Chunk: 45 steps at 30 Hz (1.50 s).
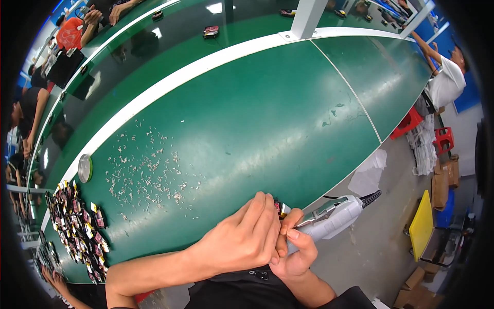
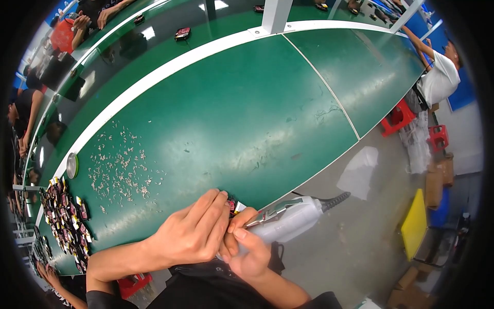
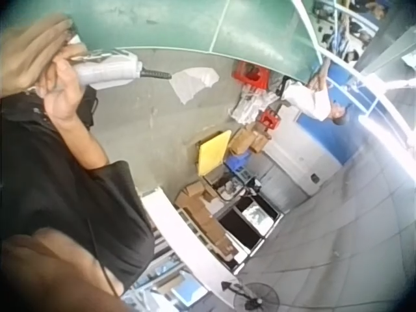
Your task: Assembling small electronic parts using a power screwdriver on an assembly line.
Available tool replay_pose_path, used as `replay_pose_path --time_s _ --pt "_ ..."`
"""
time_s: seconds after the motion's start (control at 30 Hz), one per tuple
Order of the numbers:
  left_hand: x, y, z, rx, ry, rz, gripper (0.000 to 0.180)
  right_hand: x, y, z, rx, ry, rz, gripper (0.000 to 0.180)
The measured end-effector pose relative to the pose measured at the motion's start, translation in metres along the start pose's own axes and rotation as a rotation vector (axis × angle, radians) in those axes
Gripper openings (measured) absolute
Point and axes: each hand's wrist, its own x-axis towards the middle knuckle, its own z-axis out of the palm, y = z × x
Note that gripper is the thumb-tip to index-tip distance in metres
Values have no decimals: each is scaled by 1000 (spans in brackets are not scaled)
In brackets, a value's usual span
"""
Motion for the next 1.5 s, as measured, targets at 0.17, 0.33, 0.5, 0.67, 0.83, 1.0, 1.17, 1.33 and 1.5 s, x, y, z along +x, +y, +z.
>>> replay_pose_path --time_s 0.17,0.33,0.5,0.67,0.83,1.0,1.17,1.33,1.5 --pt "-3 4 5 -56 -14 -66 39 2 -7 5 -58 -37 57 15" --pt "-6 7 0 -22 -29 -61 38 8 -64 10 -165 -295 -117 14" --pt "-7 7 -3 15 -146 -4 36 40 -95 19 -272 -337 -290 17" --pt "-10 8 4 8 -83 -23 34 59 -91 19 -343 -323 -372 16" --pt "-9 5 4 1 -83 -21 34 68 -87 16 -388 -310 -361 16" --pt "-10 6 6 -3 -72 -30 34 69 -86 15 -394 -310 -344 15" --pt "-10 5 6 -6 -59 -26 33 68 -86 20 -448 -371 -346 16" --pt "-10 6 8 -8 -49 -32 34 72 -88 24 -494 -376 -317 15" --pt "-10 6 8 -12 -34 -37 33 81 -95 25 -515 -486 -186 14"
